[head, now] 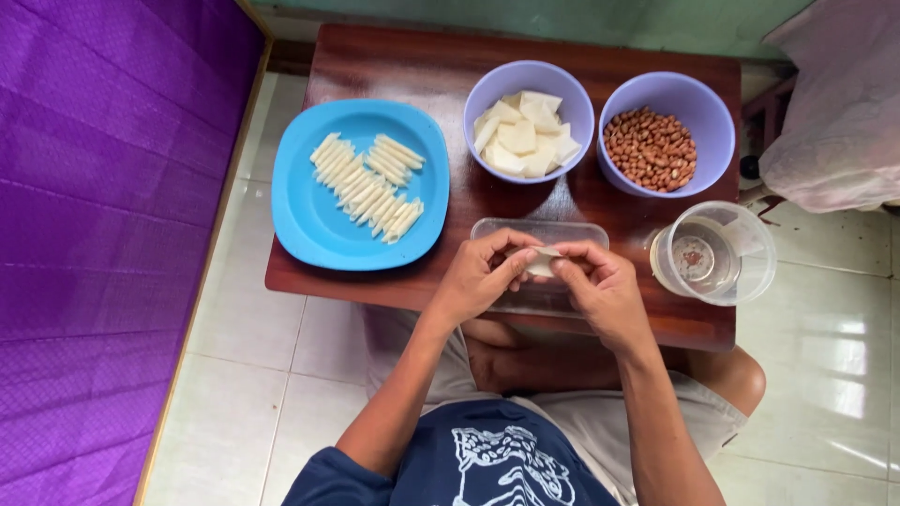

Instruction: Manually assembling nut rolls by placing a peanut inside a small square wrapper and rolling it tightly.

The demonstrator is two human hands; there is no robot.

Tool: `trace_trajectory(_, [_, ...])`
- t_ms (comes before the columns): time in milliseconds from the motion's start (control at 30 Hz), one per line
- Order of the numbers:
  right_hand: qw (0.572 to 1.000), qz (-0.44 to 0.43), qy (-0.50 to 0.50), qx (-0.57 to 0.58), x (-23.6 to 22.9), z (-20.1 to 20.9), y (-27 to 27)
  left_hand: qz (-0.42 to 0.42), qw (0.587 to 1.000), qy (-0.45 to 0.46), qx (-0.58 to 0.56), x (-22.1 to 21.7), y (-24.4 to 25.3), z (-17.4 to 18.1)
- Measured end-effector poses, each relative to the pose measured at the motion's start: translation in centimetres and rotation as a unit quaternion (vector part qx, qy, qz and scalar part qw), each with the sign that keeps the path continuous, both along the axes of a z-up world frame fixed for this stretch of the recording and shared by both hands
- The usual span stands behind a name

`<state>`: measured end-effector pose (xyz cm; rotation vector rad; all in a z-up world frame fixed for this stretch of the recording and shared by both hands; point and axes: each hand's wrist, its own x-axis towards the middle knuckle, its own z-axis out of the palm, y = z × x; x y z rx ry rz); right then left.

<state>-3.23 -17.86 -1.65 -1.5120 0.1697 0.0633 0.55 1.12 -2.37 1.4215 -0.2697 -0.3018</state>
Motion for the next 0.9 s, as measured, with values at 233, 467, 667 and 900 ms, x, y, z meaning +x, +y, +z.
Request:
trace_trajectory(233, [1.000, -0.004, -0.019, 0.025, -0.1, -0.2, -0.1, -0.011, 1.000, 0.000, -0.015, -0.6, 0.1, -0.7])
trace_trajectory(467, [0.997, 0.021, -0.060, -0.045, -0.5, 2.0, 0.3, -0.007, 0.999, 0.013, -0.051, -0.9, -0.7, -0.4])
trace_trajectory(667, [0.998, 0.003, -0.044, -0.034, -1.0, 2.4, 0.7, -0.003, 0.999, 0.005, -0.033, -1.0, -0.9, -0.8])
trace_trajectory(900, [0.995, -0.004, -0.063, -0.084, -0.8, 3.4, 0.5, 0.003, 1.000, -0.011, -0.018, -0.8, -0.1, -1.1])
